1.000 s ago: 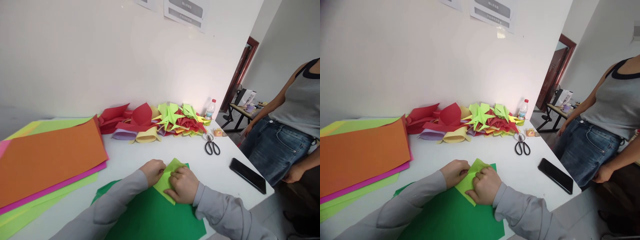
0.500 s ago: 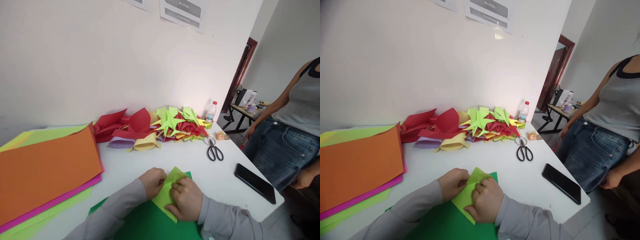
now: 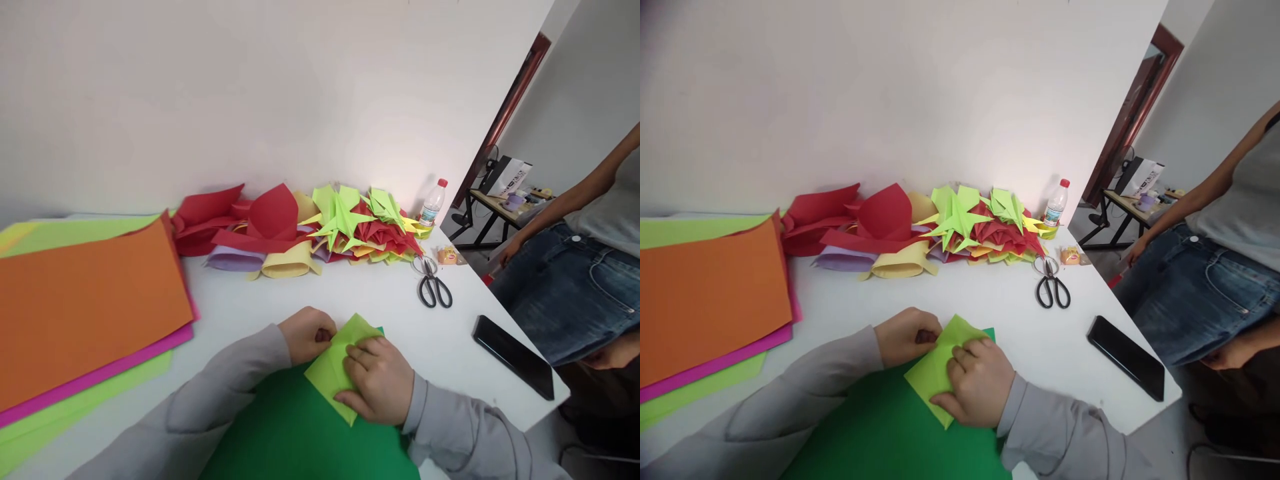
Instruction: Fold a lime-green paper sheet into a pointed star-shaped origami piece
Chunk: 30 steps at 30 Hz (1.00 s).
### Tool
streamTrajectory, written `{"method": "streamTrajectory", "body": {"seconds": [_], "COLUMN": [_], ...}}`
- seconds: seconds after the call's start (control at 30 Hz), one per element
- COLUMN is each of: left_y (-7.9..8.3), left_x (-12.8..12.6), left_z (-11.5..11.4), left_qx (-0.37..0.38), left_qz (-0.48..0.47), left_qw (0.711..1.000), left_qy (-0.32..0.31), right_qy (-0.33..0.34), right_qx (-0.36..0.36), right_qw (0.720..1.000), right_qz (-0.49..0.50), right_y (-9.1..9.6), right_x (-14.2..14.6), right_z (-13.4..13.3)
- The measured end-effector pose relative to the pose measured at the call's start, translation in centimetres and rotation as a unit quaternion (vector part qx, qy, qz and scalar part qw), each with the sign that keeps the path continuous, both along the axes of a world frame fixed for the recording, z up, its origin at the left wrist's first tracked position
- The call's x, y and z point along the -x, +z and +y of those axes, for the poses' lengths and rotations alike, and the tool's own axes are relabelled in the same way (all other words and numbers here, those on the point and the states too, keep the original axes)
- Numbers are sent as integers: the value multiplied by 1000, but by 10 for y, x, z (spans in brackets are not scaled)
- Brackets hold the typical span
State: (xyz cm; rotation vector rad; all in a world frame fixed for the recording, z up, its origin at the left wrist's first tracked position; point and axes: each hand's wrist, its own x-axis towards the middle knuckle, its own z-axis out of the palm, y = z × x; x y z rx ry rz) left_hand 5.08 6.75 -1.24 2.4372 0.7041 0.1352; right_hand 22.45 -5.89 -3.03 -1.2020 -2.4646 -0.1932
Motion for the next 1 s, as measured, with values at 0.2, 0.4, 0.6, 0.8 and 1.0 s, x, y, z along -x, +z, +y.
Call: {"method": "streamTrajectory", "body": {"seconds": [0.2,0.4,0.6,0.8,1.0], "left_y": [-8,-25,-40,-43,-41], "left_x": [9,17,16,14,2], "left_z": [-11,-24,-25,-24,-41], "left_qx": [-35,-110,-145,-251,-468], "left_qz": [-43,-192,-231,-238,-239], "left_qw": [998,975,961,933,850], "left_qy": [-3,35,54,96,-50], "right_qy": [40,-146,-106,-92,-106], "right_qx": [-167,-64,56,-2,9], "right_qw": [967,923,945,965,971], "right_qz": [190,350,303,245,214], "right_y": [28,27,1,-4,-7], "right_x": [-7,-32,-33,-28,-27], "right_z": [-7,7,25,23,25]}}
